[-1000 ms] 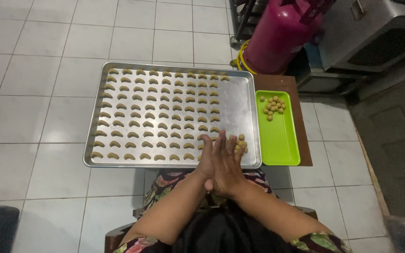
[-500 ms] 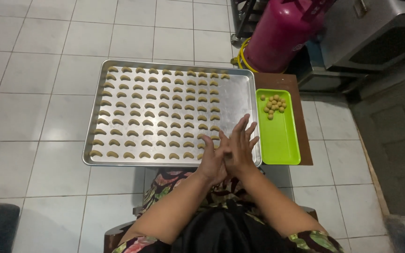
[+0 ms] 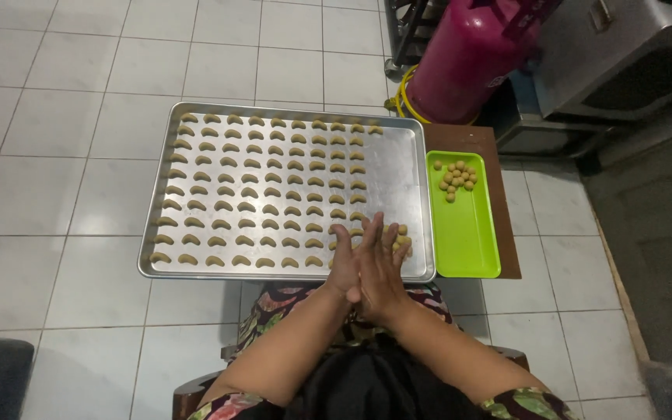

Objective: Shaping small portions of dough into crescent-shaped cookies and arranging them on a baking sheet.

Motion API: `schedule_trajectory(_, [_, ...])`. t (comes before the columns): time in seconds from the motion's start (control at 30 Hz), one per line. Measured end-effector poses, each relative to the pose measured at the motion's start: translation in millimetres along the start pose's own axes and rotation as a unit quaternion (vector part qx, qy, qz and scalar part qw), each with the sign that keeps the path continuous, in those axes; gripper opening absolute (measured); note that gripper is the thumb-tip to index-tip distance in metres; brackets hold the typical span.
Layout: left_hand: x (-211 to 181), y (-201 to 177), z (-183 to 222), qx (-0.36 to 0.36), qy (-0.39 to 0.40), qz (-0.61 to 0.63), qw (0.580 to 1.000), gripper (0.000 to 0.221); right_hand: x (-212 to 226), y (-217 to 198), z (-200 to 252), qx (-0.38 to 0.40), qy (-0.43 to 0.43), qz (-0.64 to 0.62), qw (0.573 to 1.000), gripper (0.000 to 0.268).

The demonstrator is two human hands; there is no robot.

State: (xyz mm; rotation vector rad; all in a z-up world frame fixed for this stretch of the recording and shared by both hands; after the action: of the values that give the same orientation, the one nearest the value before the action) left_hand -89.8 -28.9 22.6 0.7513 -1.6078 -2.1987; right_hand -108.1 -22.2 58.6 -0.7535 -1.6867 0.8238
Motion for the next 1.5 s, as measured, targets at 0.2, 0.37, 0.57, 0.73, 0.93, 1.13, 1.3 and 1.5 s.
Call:
schedule_trajectory(0.2, [4, -5, 6, 0.023, -0.013, -0.052, 0.998, 0.112, -38, -40, -19, -0.029, 0.121, 0.011, 0.992, 0.127])
schedule_trajectory(0.37, [-13, 30, 5, 0.087, 0.006, -0.016, 0.996, 0.109, -16, -19, -20, 0.025, 0.086, 0.019, 0.996, 0.136])
schedule_trajectory(0.57, [-1, -7, -20, 0.095, -0.044, 0.091, 0.99, 0.101, -70, -44, -14, -0.012, 0.111, -0.163, 0.98, 0.123])
schedule_trajectory(0.73, [-9, -33, -41, 0.038, -0.006, 0.127, 0.991, 0.095, -46, -68, 8, -0.162, -0.039, -0.064, 0.984, 0.056])
schedule_trajectory(0.93, [-6, -39, -61, -0.017, 0.016, 0.07, 0.997, 0.108, -59, -61, -4, -0.171, -0.036, -0.121, 0.977, 0.033])
schedule_trajectory(1.13, [-25, -60, -84, -0.042, -0.032, -0.121, 0.991, 0.098, -114, -41, -21, -0.072, 0.051, -0.221, 0.971, 0.026])
schedule_trajectory(1.3, [-15, -61, -118, 0.028, -0.101, -0.279, 0.955, 0.108, -137, -33, -44, -0.024, 0.098, -0.197, 0.975, 0.015])
schedule_trajectory(1.5, [-11, -85, -151, 0.01, -0.054, -0.251, 0.966, 0.095, -169, -18, -49, -0.073, 0.143, -0.17, 0.972, 0.012])
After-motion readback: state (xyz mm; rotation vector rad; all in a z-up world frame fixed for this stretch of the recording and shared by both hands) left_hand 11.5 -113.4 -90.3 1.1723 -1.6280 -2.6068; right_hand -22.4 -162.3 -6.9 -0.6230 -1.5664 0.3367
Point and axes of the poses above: each hand's wrist, its own z-axis away from the middle knuckle, its own y-axis out of the palm, x = y × z, the point moved 10 cm from there along -z, towards the middle knuckle, and after that the axes turned 8 degrees about x, right-handed, at the moved point
